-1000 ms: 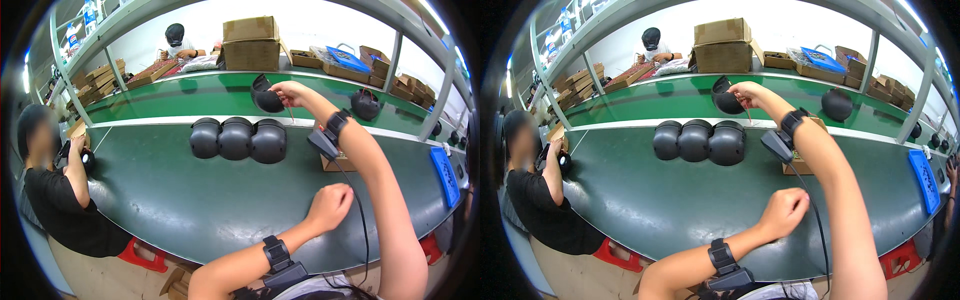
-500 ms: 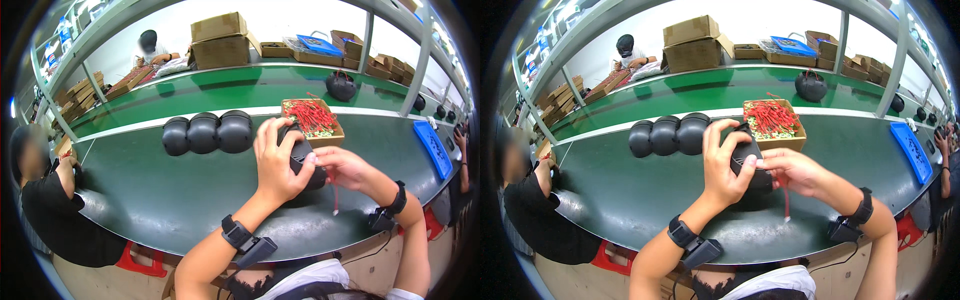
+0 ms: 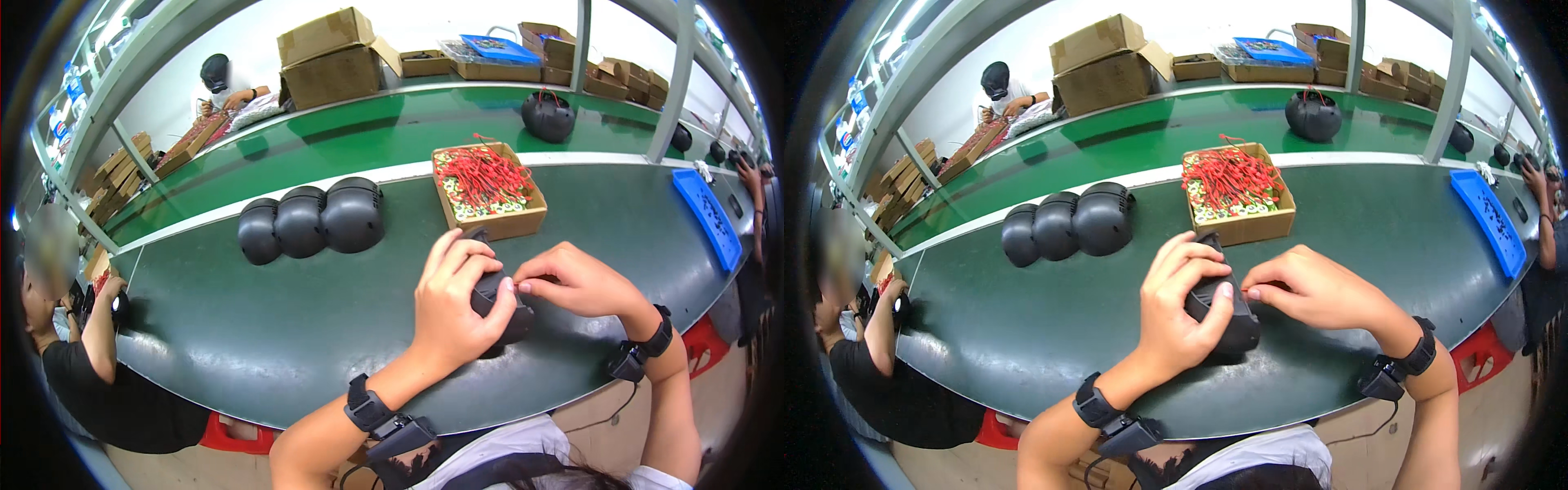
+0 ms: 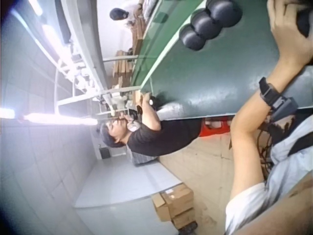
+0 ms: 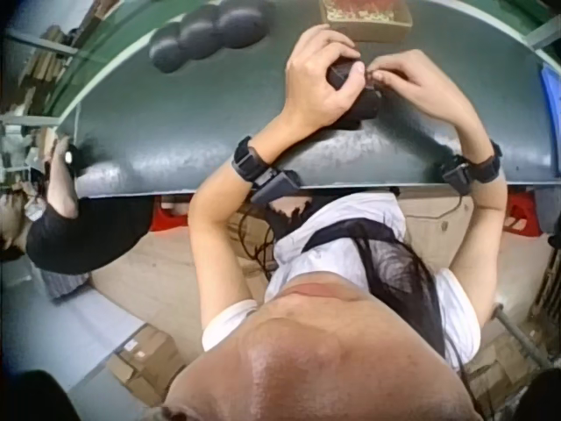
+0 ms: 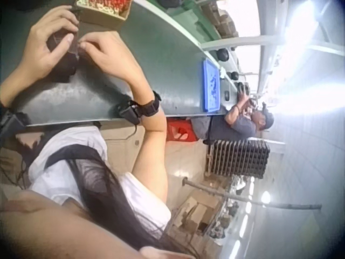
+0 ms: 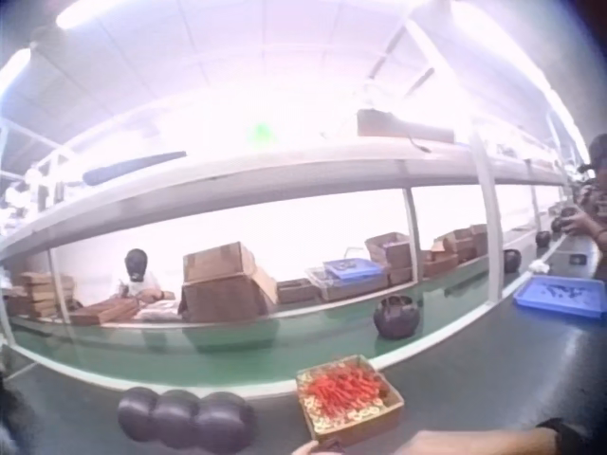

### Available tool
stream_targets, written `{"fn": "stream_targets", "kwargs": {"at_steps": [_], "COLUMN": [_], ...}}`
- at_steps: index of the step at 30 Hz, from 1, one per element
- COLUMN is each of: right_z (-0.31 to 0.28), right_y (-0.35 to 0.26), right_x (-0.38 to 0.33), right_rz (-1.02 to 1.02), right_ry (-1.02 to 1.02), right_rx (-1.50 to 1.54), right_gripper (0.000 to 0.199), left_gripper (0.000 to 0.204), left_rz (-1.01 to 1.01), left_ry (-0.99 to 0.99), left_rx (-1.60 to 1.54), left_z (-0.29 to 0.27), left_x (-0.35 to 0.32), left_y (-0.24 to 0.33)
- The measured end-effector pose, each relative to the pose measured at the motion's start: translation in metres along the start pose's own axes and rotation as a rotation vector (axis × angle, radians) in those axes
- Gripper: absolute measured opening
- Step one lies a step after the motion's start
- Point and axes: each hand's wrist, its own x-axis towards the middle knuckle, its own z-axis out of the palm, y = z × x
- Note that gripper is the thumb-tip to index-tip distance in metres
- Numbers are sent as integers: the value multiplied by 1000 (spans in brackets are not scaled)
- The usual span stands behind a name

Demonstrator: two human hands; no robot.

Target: Assembling black plastic round housing units by fitting parts together and managing internal wires.

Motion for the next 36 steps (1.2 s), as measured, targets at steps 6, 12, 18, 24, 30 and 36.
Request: {"fn": "stream_targets", "kwargs": {"at_steps": [6,12,18,24,30,36], "right_z": [4,0,7,9,-23,-26], "right_y": [-8,-6,-14,-6,2,48], "right_x": [-5,-8,-3,7,5,14], "right_rz": [-543,-678,-938,-1138,-705,-537], "right_ry": [349,505,761,798,665,272], "right_rx": [-866,-1006,-1035,-978,-344,-335], "right_gripper": [9,9,10,26,20,63], "left_gripper": [13,22,14,19,17,23], "left_rz": [0,-32,30,25,27,18], "left_ry": [-61,-161,-261,-390,-394,-286], "left_rx": [25,-80,-148,-174,-230,-235], "left_z": [-8,-6,-12,-13,-12,-7], "left_x": [9,9,17,25,16,12], "left_y": [-9,-11,-4,3,-1,0]}}
